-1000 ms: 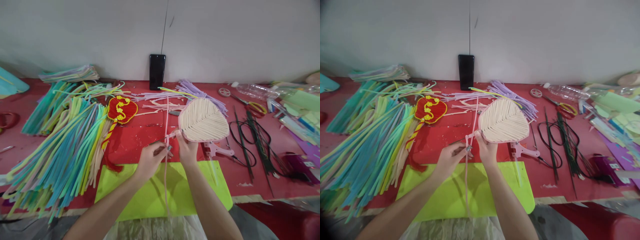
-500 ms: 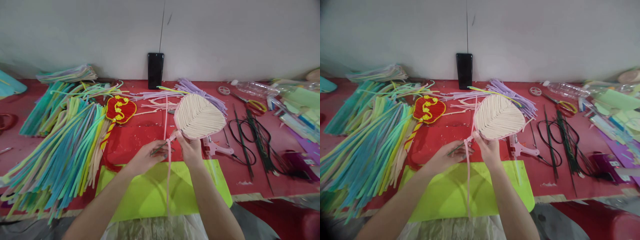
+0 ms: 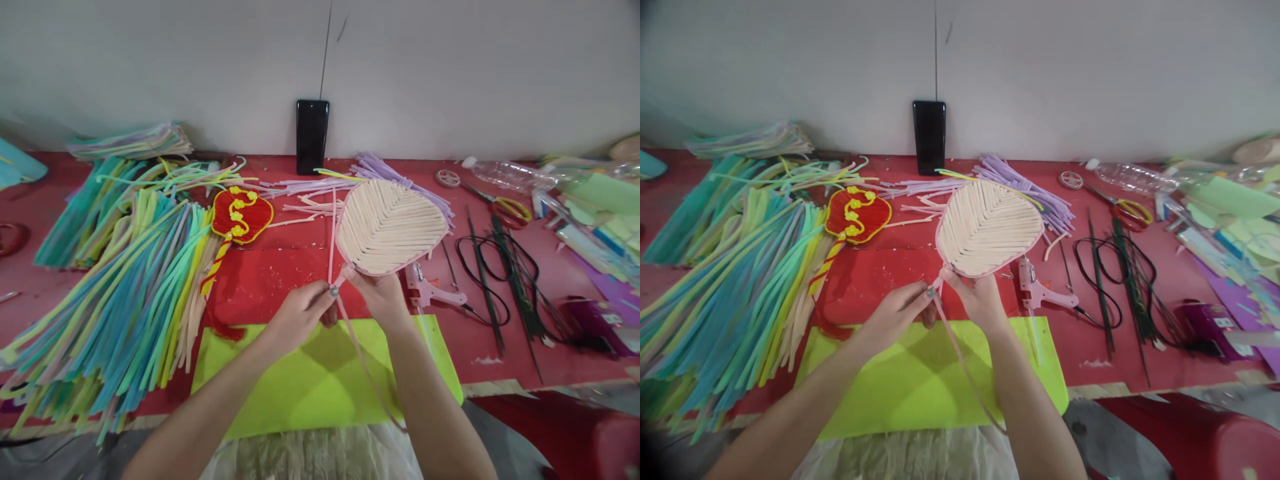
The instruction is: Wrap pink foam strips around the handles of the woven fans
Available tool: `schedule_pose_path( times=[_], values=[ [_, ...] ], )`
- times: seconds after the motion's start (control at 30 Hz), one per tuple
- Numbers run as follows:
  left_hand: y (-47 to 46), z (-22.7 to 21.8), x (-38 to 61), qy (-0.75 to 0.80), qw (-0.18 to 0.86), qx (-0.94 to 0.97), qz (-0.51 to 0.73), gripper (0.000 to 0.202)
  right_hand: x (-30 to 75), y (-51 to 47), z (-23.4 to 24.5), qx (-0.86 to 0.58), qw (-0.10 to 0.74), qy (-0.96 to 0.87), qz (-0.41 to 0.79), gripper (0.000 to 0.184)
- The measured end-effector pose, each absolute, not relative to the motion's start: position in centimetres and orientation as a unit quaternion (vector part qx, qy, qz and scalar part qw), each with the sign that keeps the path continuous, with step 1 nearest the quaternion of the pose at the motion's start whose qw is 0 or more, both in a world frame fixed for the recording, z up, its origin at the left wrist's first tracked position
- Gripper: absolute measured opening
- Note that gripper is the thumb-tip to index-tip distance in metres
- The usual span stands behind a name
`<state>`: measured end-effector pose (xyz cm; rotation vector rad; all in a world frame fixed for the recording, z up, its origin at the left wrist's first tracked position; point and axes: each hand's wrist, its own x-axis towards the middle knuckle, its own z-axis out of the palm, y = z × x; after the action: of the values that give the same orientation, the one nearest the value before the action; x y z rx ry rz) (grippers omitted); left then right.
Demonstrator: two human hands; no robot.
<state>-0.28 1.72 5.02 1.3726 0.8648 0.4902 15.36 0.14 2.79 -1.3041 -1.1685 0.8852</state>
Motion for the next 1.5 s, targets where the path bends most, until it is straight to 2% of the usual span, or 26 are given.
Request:
schedule_pose_path(
  times=[0.27,0.43,0.5,0.63,0.83,0.9,1.07,1.17,1.33,1.5],
  values=[
    [1.2,4.6,-0.4,0.382,0.639,0.633,0.213,0.027,15.3,0.0,2.5,-0.564,0.545,-0.484,0.387,0.019],
    [1.1,4.3,-0.3,0.423,0.551,0.692,0.196,0.029,15.0,0.3,1.9,-0.581,0.53,-0.478,0.391,0.02],
    [1.1,4.0,-0.3,0.435,0.546,0.689,0.194,0.029,15.0,0.5,1.9,-0.59,0.507,-0.488,0.395,0.021],
    [1.3,3.2,-0.4,0.436,0.604,0.634,0.209,0.027,17.2,-0.1,2.9,-0.621,0.434,-0.544,0.361,0.025],
    [1.6,3.0,-0.6,0.457,0.603,0.612,0.228,0.026,28.5,-5.8,2.3,-0.766,0.312,-0.557,0.073,0.028],
    [1.6,3.1,-0.6,0.46,0.597,0.617,0.225,0.026,31.8,-7.9,1.0,-0.76,0.253,-0.598,0.002,0.033],
    [1.4,2.9,-0.3,0.455,0.582,0.636,0.224,0.027,33.2,-9.6,-1.8,-0.756,0.1,-0.647,-0.011,0.051],
    [1.3,2.6,-0.2,0.456,0.569,0.646,0.225,0.026,31.8,-8.9,-2.1,-0.768,0.046,-0.635,-0.065,0.053],
    [1.4,2.5,-0.3,0.462,0.537,0.667,0.232,0.026,31.5,-8.0,-1.9,-0.743,0.061,-0.663,-0.071,0.042],
    [1.3,2.4,-0.4,0.471,0.484,0.695,0.248,0.027,30.9,-8.2,-0.8,-0.75,0.211,-0.623,-0.068,0.033]
  ],
)
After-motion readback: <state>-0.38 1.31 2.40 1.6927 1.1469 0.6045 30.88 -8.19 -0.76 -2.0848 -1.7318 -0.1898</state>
